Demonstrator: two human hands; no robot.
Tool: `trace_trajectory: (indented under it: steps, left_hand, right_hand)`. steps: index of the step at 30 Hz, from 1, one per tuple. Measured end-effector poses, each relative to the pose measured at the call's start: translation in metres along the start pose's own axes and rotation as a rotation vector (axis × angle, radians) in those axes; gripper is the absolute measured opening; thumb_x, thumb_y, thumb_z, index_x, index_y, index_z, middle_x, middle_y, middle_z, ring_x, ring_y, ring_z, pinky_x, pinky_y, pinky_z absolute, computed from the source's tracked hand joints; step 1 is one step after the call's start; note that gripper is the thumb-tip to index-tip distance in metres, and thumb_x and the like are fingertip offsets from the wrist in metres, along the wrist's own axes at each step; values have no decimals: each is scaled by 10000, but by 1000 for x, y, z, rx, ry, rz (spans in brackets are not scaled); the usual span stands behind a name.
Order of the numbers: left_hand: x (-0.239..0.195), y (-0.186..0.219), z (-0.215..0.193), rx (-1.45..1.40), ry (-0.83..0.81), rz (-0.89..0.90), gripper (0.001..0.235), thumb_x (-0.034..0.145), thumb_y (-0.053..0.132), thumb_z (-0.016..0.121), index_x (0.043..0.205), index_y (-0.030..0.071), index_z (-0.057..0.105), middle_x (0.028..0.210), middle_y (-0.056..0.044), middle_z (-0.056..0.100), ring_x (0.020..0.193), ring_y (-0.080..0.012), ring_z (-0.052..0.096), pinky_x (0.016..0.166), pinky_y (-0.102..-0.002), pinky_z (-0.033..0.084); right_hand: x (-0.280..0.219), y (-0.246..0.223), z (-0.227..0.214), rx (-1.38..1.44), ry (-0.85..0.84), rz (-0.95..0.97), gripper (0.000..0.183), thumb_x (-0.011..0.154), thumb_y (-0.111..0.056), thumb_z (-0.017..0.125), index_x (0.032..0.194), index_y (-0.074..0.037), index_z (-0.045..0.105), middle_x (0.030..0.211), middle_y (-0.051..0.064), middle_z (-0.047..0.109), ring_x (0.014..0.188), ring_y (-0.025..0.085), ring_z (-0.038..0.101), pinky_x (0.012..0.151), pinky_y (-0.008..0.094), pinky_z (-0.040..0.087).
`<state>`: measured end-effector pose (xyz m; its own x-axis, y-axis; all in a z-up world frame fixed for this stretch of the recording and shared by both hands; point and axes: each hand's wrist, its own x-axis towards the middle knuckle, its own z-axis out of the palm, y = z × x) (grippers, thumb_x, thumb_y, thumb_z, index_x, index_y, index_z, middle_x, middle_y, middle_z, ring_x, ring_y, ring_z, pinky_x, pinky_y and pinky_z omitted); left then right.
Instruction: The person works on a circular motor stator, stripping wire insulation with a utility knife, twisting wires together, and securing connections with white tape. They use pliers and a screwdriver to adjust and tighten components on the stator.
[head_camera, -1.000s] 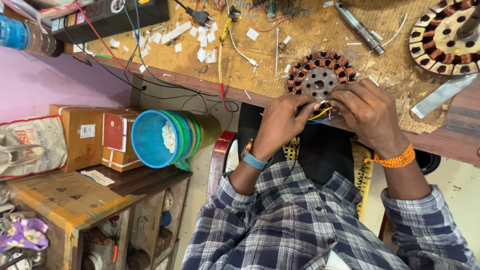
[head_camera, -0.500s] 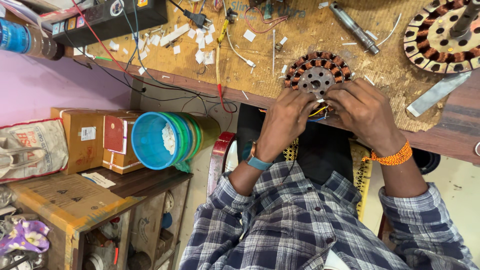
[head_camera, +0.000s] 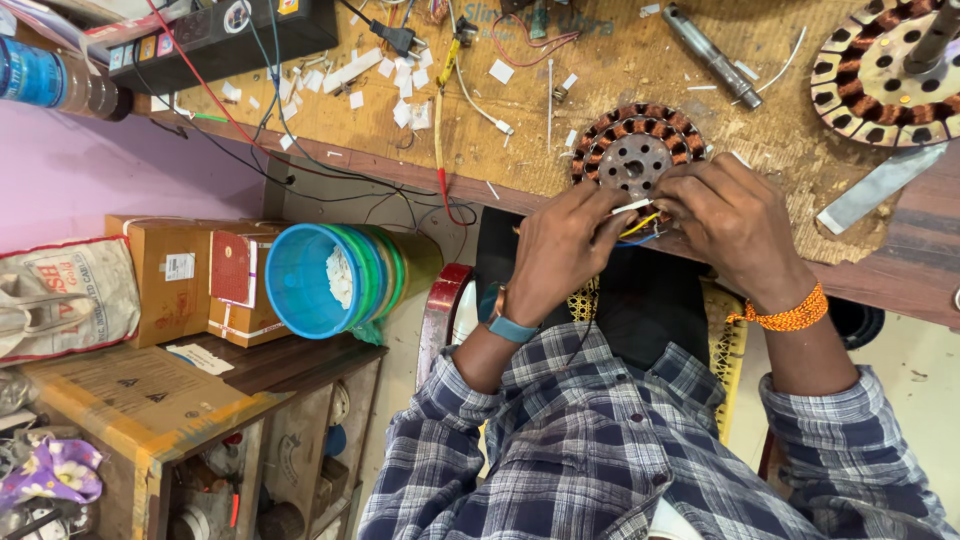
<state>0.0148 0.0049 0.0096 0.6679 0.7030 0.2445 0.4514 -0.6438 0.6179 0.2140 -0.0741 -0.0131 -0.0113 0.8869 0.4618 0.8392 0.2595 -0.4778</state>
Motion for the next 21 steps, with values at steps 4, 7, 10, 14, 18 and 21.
trace_trajectory:
  steps: [4, 7, 10, 14, 18, 21]
  left_hand:
    - [-7, 2, 13, -20, 68, -21, 179, 941, 162, 752, 1110, 111, 723, 927, -58, 659, 782, -252, 688, 651, -377, 541]
    - [-6, 2, 16, -37, 138, 7, 175, 931, 165, 768, 1094, 103, 750, 888, -64, 680, 762, -251, 689, 655, -370, 543]
    - [-4, -2, 11, -194, 120, -67, 182, 901, 224, 772, 1040, 107, 764, 934, -61, 741, 730, -207, 730, 646, -318, 570]
    - [-4, -5, 4, -171, 69, -167, 154, 937, 223, 719, 1008, 94, 766, 954, -86, 761, 768, -223, 750, 678, -325, 577]
    - [-5, -5, 0, -159, 28, -257, 166, 886, 205, 681, 986, 91, 749, 905, -93, 757, 745, -233, 753, 680, -342, 584]
    - [-6, -6, 4, -172, 36, -243, 164, 889, 222, 696, 985, 91, 721, 921, -96, 756, 772, -247, 758, 695, -354, 591]
  right_hand:
    - [-2, -1, 0, 5, -5, -1, 219, 835, -39, 838, 1017, -38, 715, 1021, 73, 730, 917, 252, 681, 786, 371, 560]
    - [-1, -2, -1, 4, 0, 8, 224, 824, -43, 840, 1012, -42, 717, 1017, 70, 730, 910, 251, 680, 781, 369, 560]
    - [0, -4, -1, 0, 11, 8, 217, 827, -50, 842, 1006, -43, 719, 1018, 70, 733, 911, 251, 680, 782, 370, 559]
    - [-2, -5, 0, 1, 12, 35, 192, 844, -58, 850, 991, -42, 729, 1015, 69, 739, 911, 252, 679, 774, 372, 552]
    - [-4, -4, 2, 28, 16, 48, 184, 875, -53, 839, 1023, -40, 731, 1060, 73, 741, 957, 248, 687, 816, 369, 557]
    - [-5, -3, 3, 26, 12, 43, 174, 883, -53, 838, 1020, -40, 732, 1062, 73, 742, 960, 249, 690, 813, 367, 556]
